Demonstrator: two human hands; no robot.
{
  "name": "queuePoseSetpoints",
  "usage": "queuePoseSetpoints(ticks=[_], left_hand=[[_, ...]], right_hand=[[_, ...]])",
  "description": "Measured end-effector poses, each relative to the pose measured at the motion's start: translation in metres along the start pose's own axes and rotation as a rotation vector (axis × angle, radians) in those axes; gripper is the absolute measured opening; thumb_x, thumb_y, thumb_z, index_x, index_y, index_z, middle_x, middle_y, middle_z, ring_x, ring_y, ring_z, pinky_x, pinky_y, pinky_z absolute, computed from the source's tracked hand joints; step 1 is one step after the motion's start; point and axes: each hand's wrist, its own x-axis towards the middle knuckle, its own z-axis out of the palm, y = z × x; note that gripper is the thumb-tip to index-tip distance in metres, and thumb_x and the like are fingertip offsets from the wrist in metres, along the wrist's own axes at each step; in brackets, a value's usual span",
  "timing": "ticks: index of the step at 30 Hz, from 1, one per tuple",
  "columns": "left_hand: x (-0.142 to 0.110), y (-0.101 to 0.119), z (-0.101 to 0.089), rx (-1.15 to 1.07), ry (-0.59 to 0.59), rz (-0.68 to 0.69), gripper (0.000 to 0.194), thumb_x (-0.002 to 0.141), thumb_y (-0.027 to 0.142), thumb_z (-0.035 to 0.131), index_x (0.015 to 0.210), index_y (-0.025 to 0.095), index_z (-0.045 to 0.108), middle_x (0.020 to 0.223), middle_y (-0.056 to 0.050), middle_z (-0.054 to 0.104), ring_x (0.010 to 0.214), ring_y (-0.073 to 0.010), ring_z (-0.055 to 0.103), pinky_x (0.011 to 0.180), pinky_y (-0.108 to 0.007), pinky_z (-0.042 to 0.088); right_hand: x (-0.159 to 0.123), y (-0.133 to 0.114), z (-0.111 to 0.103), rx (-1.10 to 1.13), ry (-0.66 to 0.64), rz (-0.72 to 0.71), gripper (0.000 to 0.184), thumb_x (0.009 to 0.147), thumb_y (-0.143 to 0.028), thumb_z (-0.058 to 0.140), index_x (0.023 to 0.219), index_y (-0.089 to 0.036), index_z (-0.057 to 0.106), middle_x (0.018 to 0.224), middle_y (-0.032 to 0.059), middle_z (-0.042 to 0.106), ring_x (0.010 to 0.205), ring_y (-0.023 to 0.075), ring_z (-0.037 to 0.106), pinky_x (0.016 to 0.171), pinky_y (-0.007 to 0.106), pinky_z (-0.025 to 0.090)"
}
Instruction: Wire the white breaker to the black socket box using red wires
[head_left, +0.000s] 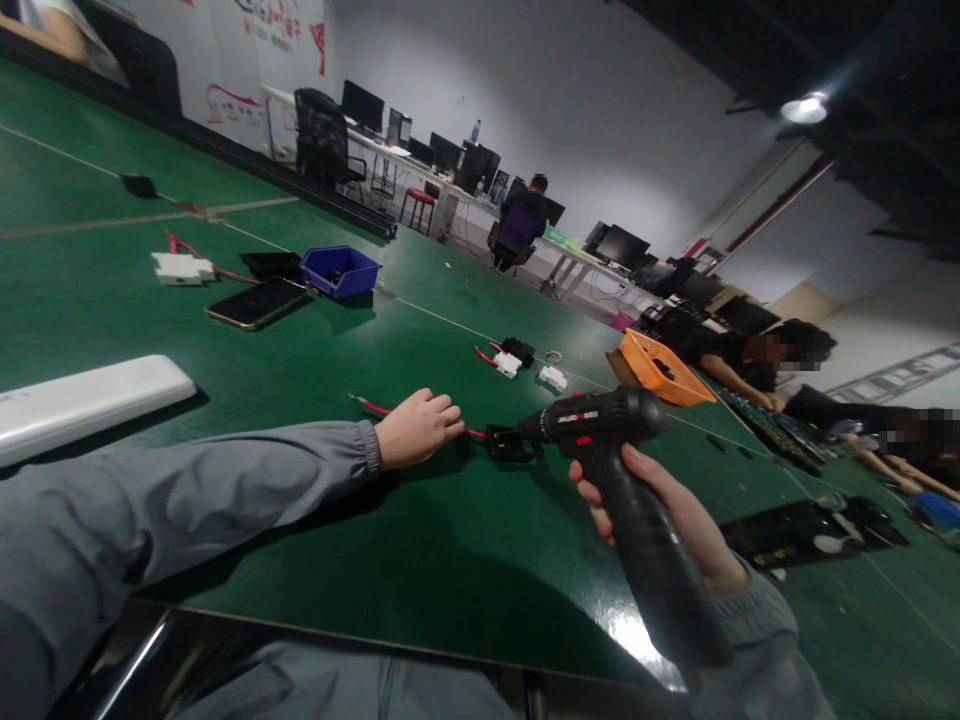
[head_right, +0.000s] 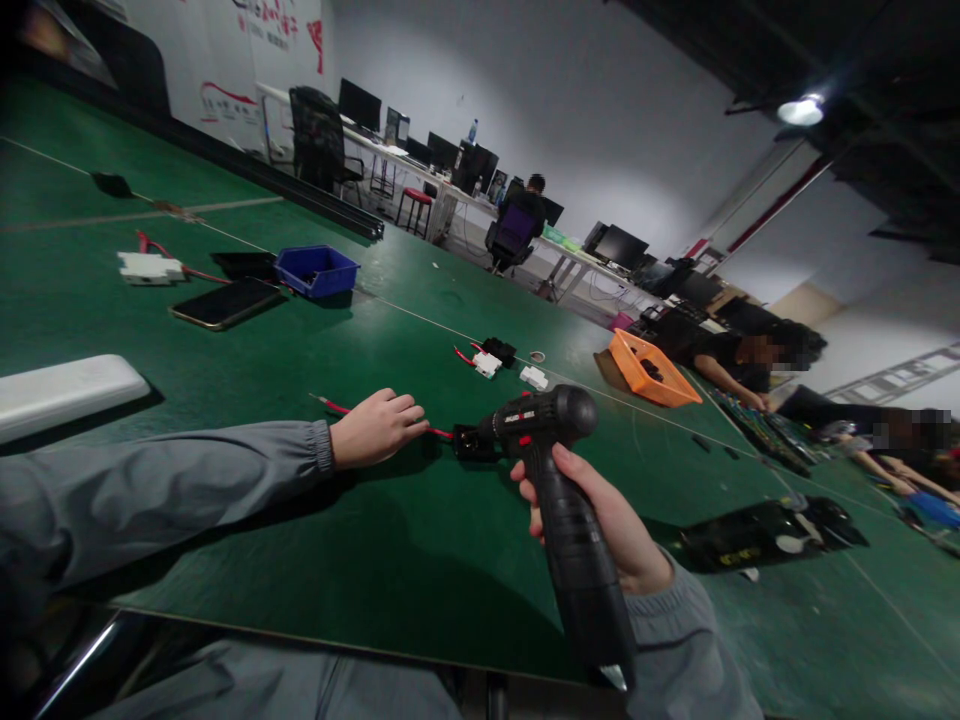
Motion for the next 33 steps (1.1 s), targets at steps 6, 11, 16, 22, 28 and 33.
queuePoseSetpoints(ticks=[6,11,16,22,28,33], left_hand=[[0.0,-0.0001,-0.0005,-0.001,0.008,-0.002,0.009,0.09,0.021,0.055,0.098,0.019,0.06,0.088,-0.007,0.061,0.082,-0.0218,0.05,0.064,-0.035,0.027],[0.0004,0.0,-0.0018,-0.015,0.011,-0.001,0.01,0.09,0.021,0.055,0.099,0.019,0.061,0.088,-0.007,0.061,0.083,-0.0218,0.05,0.065,-0.035,0.027],[0.0,0.0,-0.0012,-0.015,-0.006,-0.004,0.012,0.091,0.021,0.054,0.1,0.019,0.062,0.089,-0.008,0.062,0.083,-0.0218,0.05,0.065,-0.035,0.028],[-0.0006,-0.0004,-0.0001,-0.012,-0.011,-0.005,0.011,0.089,0.021,0.057,0.099,0.02,0.062,0.09,-0.007,0.062,0.084,-0.0219,0.05,0.065,-0.036,0.029],[0.0003,-0.0003,-0.0017,-0.008,-0.008,-0.002,0.011,0.09,0.021,0.056,0.1,0.019,0.061,0.09,-0.007,0.062,0.083,-0.0219,0.05,0.064,-0.036,0.028],[0.0,-0.0004,-0.0009,-0.014,-0.009,0.0,0.011,0.09,0.021,0.056,0.1,0.02,0.061,0.09,-0.007,0.062,0.083,-0.0221,0.051,0.065,-0.036,0.028]], right_hand=[[-0.0016,-0.0004,0.0009,-0.003,-0.008,-0.01,0.042,0.085,-0.052,0.066,0.097,-0.012,0.069,0.074,0.0027,0.065,0.051,0.0101,0.063,0.046,0.017,0.053],[-0.0014,-0.0004,0.0019,0.001,-0.004,-0.004,0.043,0.084,-0.053,0.067,0.096,-0.012,0.07,0.072,0.0023,0.064,0.05,0.0097,0.062,0.046,0.017,0.053],[-0.0008,-0.0004,0.0019,0.011,0.016,0.011,0.042,0.084,-0.052,0.068,0.096,-0.012,0.07,0.073,0.003,0.065,0.05,0.0105,0.063,0.045,0.017,0.053],[-0.0013,-0.0011,0.0033,0.025,0.019,0.016,0.041,0.084,-0.051,0.067,0.095,-0.012,0.07,0.072,0.0028,0.065,0.05,0.0103,0.063,0.045,0.017,0.053],[-0.0013,-0.0007,0.002,0.01,0.0,0.002,0.041,0.086,-0.051,0.065,0.095,-0.012,0.069,0.072,0.0031,0.065,0.05,0.0101,0.062,0.045,0.017,0.052],[-0.0018,-0.0007,0.0014,0.003,-0.013,-0.004,0.041,0.086,-0.052,0.065,0.096,-0.012,0.069,0.073,0.0037,0.066,0.05,0.0101,0.062,0.046,0.017,0.052]])
